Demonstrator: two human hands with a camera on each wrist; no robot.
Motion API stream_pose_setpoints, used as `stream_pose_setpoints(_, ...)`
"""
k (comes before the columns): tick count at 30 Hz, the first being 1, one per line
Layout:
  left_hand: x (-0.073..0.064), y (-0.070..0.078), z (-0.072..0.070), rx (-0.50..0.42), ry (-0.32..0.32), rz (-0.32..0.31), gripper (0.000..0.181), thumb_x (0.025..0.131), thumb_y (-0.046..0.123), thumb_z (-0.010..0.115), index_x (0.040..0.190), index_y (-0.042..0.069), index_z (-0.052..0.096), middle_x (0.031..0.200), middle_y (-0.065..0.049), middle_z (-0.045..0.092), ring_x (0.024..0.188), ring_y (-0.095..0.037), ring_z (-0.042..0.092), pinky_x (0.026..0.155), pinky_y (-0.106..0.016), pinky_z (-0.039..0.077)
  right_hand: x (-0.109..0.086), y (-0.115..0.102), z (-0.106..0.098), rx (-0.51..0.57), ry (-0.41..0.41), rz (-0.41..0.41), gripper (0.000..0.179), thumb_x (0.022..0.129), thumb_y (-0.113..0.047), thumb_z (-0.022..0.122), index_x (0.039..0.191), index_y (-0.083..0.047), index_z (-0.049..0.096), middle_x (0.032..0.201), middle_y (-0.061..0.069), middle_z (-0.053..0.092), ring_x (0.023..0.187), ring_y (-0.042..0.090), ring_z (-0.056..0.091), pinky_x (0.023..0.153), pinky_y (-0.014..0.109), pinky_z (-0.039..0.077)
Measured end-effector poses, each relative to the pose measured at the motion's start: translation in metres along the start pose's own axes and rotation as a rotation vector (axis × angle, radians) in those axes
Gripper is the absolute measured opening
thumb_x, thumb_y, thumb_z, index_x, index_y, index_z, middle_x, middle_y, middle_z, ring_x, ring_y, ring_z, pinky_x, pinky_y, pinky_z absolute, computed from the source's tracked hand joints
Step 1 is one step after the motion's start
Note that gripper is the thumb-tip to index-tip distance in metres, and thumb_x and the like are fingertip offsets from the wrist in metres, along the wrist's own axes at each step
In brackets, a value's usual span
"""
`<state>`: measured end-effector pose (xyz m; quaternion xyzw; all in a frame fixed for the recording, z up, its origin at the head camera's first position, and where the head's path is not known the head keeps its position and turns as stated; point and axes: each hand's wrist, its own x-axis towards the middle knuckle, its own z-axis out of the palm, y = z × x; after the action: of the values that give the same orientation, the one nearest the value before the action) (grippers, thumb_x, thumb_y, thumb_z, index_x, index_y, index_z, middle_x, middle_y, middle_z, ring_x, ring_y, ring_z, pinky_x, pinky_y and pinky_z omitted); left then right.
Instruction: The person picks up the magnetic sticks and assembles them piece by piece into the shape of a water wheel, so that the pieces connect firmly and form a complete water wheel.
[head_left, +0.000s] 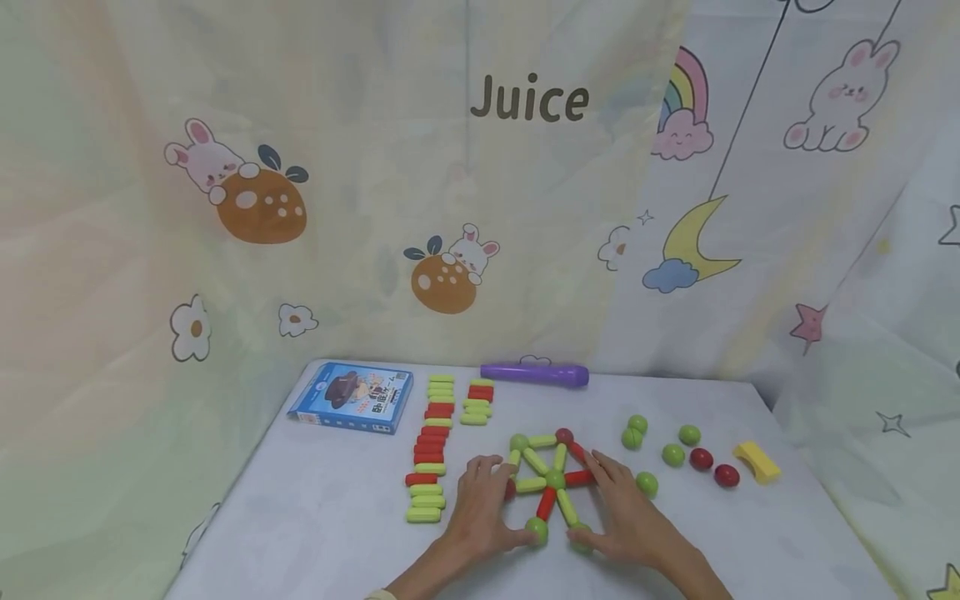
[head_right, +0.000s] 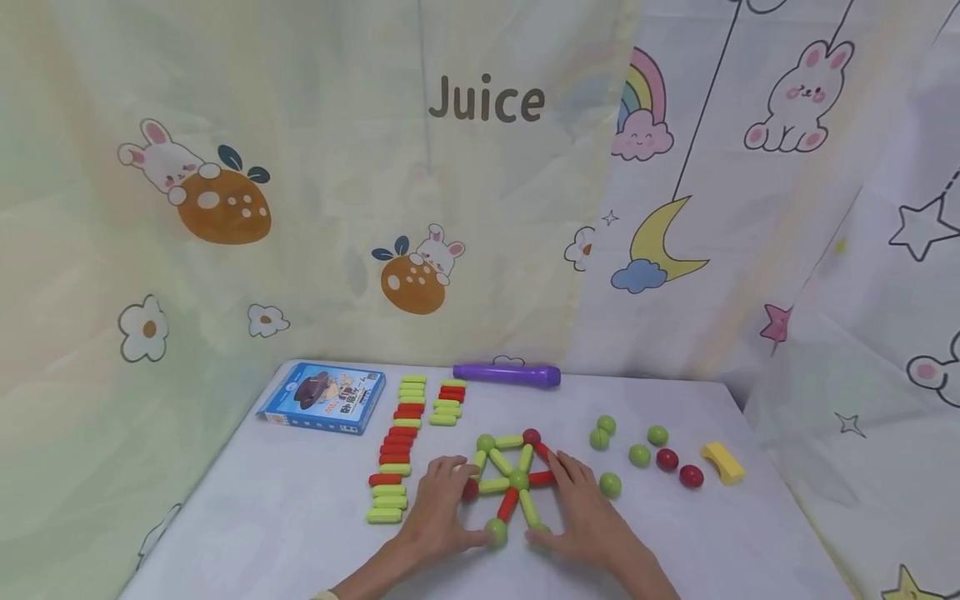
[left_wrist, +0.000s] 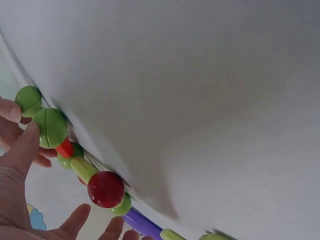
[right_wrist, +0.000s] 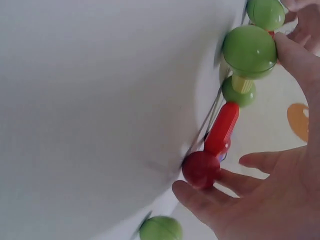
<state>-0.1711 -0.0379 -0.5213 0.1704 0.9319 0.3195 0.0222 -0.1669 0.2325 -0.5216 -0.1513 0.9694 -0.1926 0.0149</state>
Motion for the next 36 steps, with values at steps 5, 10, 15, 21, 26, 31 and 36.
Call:
stream_pose_setpoints(5,-0.001,0.000,0.002,-0.016,0.016,-0.012,0.092,0.071,0.057,0.098,0.142,0.012,0.062,0.150,-0.011,0.053,0.140,-0.034,0.042,0.118,-0.064,0.041,-0.002,0.006,-0.004,0.061,-0.020,-0.008,0.123,0.080,-0.066,0.087,0.167,0.001,0.031,0.168,0.026,0.038,0.152,0.050,0.039,0.115,0.068,0.043)
stream_pose_setpoints(10,0.001,0.000,0.008,-0.030,0.021,-0.006,0.094,0.071,0.056,0.099,0.142,0.009,0.062,0.148,-0.012,0.054,0.139,-0.033,0.042,0.118,-0.064,0.041,-0.003,0.009,-0.008,0.111,-0.027,-0.003,0.118,0.083,-0.062,0.087,0.166,0.001,0.033,0.168,0.026,0.039,0.152,0.051,0.038,0.116,0.069,0.042)
stream_pose_setpoints(15,0.002,0.001,0.009,-0.042,0.010,-0.007,0.096,0.071,0.056,0.099,0.144,0.008,0.060,0.148,-0.012,0.053,0.139,-0.034,0.041,0.117,-0.064,0.041,-0.005,0.007,-0.014,0.114,-0.036,-0.021,0.114,0.085,-0.059,0.087,0.166,0.001,0.034,0.167,0.026,0.041,0.152,0.050,0.040,0.116,0.068,0.043)
stream_pose_setpoints(21,0.013,-0.016,-0.012,-0.197,0.007,-0.055,0.088,0.080,0.056,0.093,0.147,0.011,0.059,0.151,-0.009,0.054,0.139,-0.031,0.047,0.111,-0.060,0.051,-0.001,0.016,-0.018,0.190,-0.065,0.004,0.105,0.089,-0.058,0.084,0.166,-0.003,0.037,0.163,0.021,0.047,0.146,0.043,0.049,0.114,0.064,0.046)
stream_pose_setpoints(26,0.061,-0.045,-0.048,-0.307,0.186,-0.090,0.047,0.097,0.018,0.082,0.139,0.002,0.066,0.138,-0.016,0.067,0.126,-0.039,0.063,0.100,-0.055,0.059,0.007,0.035,-0.020,0.225,0.036,-0.084,0.065,0.100,-0.027,0.079,0.154,0.000,0.053,0.146,0.016,0.065,0.126,0.035,0.066,0.101,0.050,0.059)
stream_pose_setpoints(31,0.096,-0.071,-0.062,-0.136,0.202,-0.103,0.028,0.097,-0.008,0.069,0.125,-0.008,0.073,0.130,-0.024,0.073,0.126,-0.042,0.067,0.103,-0.053,0.058,0.021,0.039,-0.015,0.164,0.080,-0.091,0.040,0.095,-0.003,0.079,0.134,0.000,0.070,0.129,0.012,0.074,0.112,0.029,0.072,0.088,0.033,0.063)
stream_pose_setpoints(36,0.111,-0.079,-0.057,0.016,0.136,-0.048,0.028,0.094,-0.014,0.058,0.110,-0.007,0.079,0.118,-0.020,0.077,0.119,-0.035,0.070,0.100,-0.051,0.060,0.029,0.035,-0.011,0.156,0.065,-0.006,0.035,0.092,-0.001,0.082,0.126,0.001,0.075,0.123,0.009,0.075,0.105,0.024,0.073,0.084,0.032,0.063)
